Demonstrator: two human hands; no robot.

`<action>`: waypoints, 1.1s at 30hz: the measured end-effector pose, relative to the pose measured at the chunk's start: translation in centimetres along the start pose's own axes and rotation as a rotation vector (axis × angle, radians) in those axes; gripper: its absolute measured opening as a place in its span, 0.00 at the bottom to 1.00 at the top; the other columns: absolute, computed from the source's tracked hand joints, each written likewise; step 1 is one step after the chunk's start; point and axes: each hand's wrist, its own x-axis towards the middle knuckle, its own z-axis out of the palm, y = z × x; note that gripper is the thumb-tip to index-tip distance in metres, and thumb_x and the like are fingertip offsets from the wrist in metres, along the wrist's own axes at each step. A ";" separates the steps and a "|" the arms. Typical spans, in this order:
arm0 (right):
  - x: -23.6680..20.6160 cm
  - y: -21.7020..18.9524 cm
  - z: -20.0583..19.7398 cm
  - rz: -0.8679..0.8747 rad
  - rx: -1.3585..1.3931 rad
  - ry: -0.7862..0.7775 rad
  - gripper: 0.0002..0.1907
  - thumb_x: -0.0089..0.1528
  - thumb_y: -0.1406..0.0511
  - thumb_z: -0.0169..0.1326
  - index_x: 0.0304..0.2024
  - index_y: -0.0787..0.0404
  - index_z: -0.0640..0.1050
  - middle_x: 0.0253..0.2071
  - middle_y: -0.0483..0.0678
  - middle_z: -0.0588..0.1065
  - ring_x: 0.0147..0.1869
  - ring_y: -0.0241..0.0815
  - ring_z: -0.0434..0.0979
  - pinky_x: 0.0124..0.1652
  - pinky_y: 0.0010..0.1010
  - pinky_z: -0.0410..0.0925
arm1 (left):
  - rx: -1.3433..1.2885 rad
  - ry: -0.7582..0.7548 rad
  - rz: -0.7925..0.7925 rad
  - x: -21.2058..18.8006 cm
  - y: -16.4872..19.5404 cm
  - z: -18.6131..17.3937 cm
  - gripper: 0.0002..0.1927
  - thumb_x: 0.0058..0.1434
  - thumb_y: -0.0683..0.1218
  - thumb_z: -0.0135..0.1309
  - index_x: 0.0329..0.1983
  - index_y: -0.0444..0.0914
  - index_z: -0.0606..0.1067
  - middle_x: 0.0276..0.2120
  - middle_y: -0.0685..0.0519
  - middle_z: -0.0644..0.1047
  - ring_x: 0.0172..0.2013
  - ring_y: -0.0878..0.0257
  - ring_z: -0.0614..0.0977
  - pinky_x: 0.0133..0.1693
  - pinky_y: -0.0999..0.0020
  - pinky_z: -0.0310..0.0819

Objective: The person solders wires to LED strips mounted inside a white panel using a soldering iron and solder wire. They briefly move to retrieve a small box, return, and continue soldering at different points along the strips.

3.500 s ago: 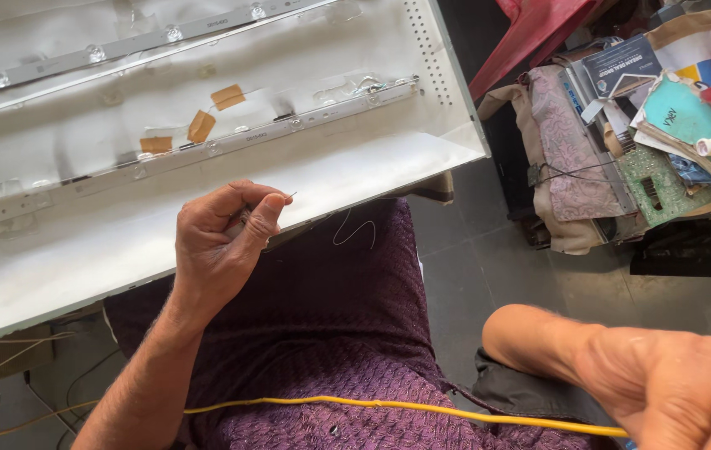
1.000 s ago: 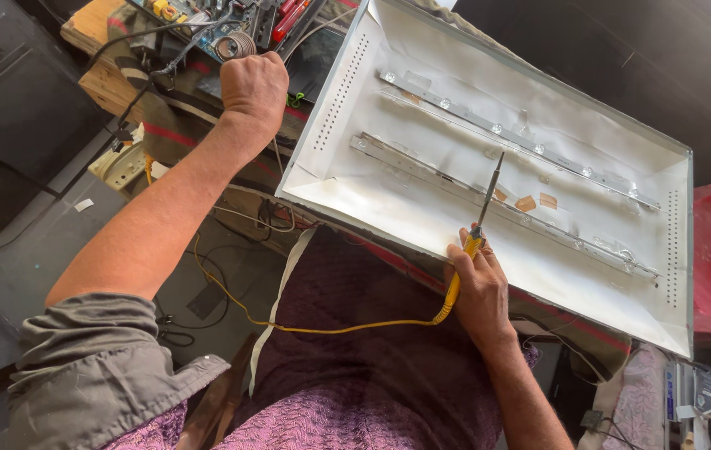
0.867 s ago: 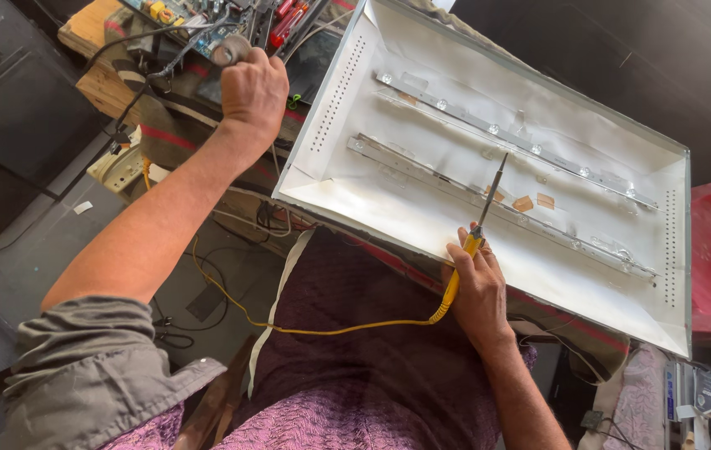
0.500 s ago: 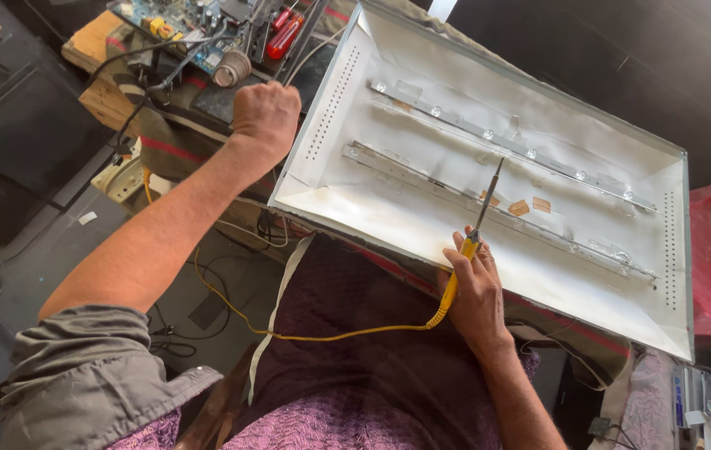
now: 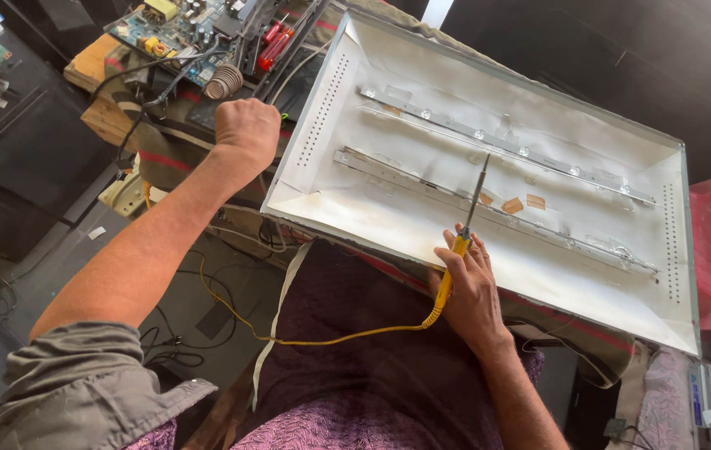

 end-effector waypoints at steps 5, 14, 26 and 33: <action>0.6 -0.7 -1.4 -0.006 0.103 -0.021 0.27 0.55 0.57 0.68 0.48 0.61 0.71 0.60 0.65 0.73 0.73 0.61 0.65 0.70 0.58 0.56 | -0.275 0.101 -0.084 -1.1 -1.6 -0.2 0.06 0.58 0.44 0.59 0.35 0.39 0.84 0.36 0.41 0.83 0.39 0.47 0.85 0.41 0.56 0.80; 3.2 -1.9 -0.6 -0.029 0.352 0.116 0.15 0.68 0.63 0.58 0.53 0.58 0.70 0.62 0.61 0.75 0.73 0.60 0.71 0.68 0.52 0.68 | -0.895 0.514 0.061 -8.7 -1.6 -5.1 0.11 0.68 0.47 0.58 0.35 0.35 0.75 0.29 0.45 0.81 0.31 0.51 0.84 0.34 0.57 0.77; 10.0 -8.6 0.3 0.213 1.412 0.279 0.11 0.72 0.67 0.47 0.56 0.63 0.67 0.57 0.57 0.76 0.50 0.45 0.86 0.44 0.34 0.83 | -0.853 0.725 0.676 -22.0 5.4 -8.7 0.07 0.61 0.42 0.62 0.34 0.38 0.75 0.28 0.52 0.78 0.27 0.56 0.81 0.29 0.62 0.75; 9.6 -10.4 -1.7 0.311 1.616 0.194 0.11 0.71 0.75 0.50 0.54 0.60 0.67 0.55 0.59 0.77 0.44 0.42 0.83 0.40 0.31 0.79 | -0.694 0.394 0.846 -23.5 4.9 -6.2 0.09 0.57 0.42 0.62 0.30 0.37 0.73 0.26 0.53 0.74 0.26 0.57 0.79 0.27 0.61 0.72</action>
